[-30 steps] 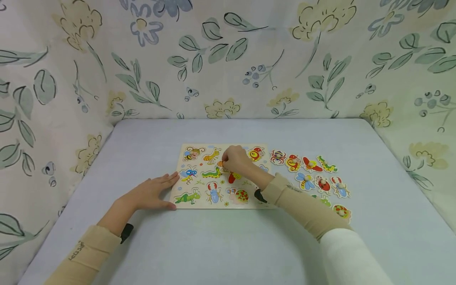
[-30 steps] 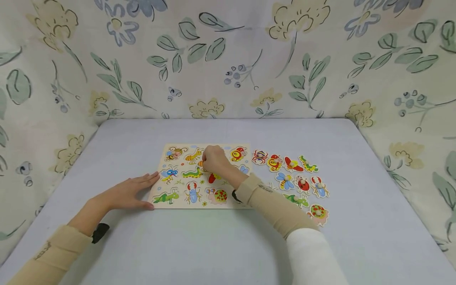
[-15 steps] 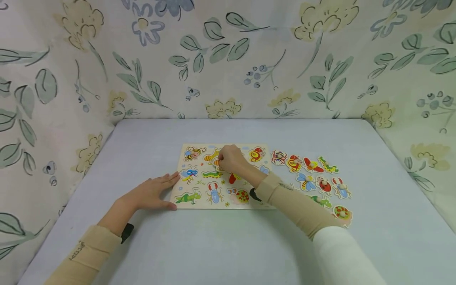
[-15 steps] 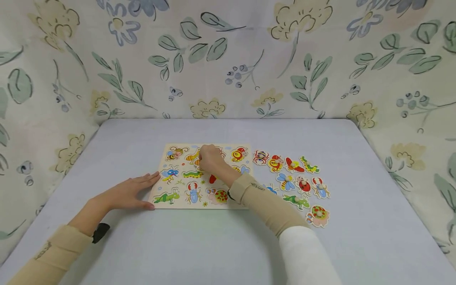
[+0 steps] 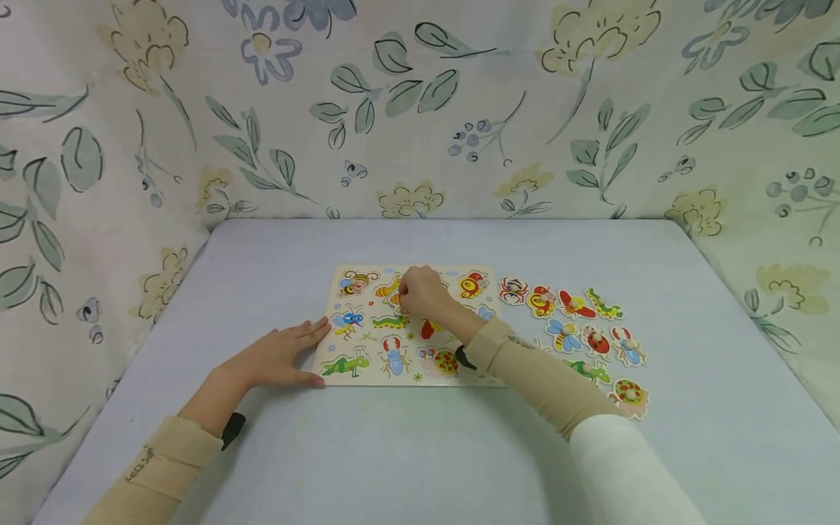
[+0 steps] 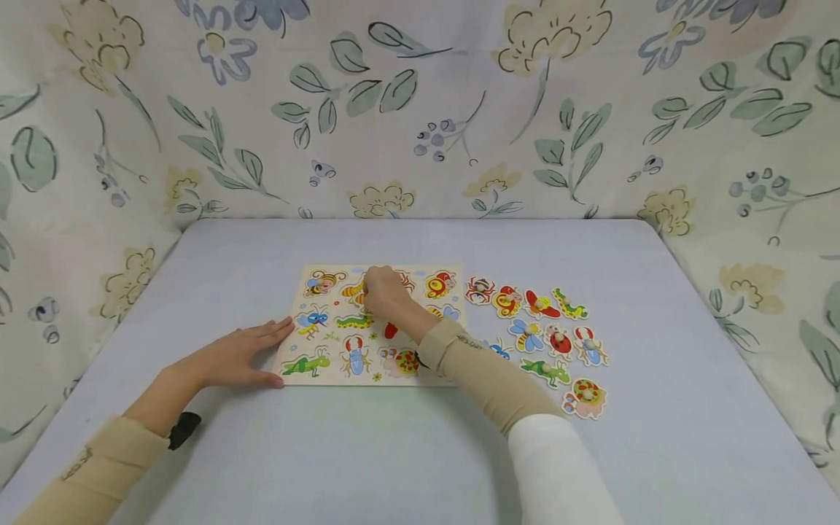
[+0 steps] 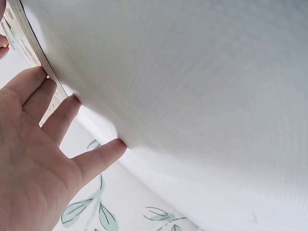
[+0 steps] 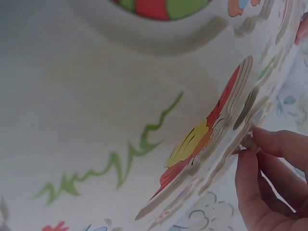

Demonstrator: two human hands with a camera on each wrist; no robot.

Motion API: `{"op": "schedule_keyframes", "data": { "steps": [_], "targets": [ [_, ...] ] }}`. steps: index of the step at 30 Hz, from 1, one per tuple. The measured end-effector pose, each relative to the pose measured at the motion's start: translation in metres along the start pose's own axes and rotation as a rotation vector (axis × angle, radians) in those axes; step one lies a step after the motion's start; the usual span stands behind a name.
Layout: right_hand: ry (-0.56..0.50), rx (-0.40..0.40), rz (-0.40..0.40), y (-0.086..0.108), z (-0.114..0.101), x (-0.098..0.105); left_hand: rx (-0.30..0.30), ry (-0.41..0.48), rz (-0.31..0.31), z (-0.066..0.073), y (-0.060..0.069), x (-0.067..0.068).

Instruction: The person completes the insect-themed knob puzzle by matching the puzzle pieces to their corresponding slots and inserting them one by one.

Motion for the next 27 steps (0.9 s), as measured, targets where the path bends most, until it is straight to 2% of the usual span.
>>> {"op": "schedule_keyframes", "data": {
  "steps": [7, 19, 27],
  "targets": [
    [-0.031, -0.033, -0.022, -0.003, -0.001, 0.0, 0.001, -0.001, 0.001, 0.0, 0.0, 0.0],
    [-0.033, 0.022, 0.029, -0.01, -0.004, 0.003, -0.013, 0.008, 0.006, -0.002, 0.0, -0.002],
    [-0.034, 0.009, 0.021, -0.014, -0.005, 0.005, -0.015, 0.0, 0.012, -0.002, -0.001, -0.001]
  ]
}}
Point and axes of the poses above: each hand's wrist, its own y-axis away from the middle knuckle, its own x-axis out of the back of the hand, z = x × y, the point moved 1 cm from there along -y, towards the middle knuckle, and after that the axes turned 2 degrees about -y, right-handed, at the moved point
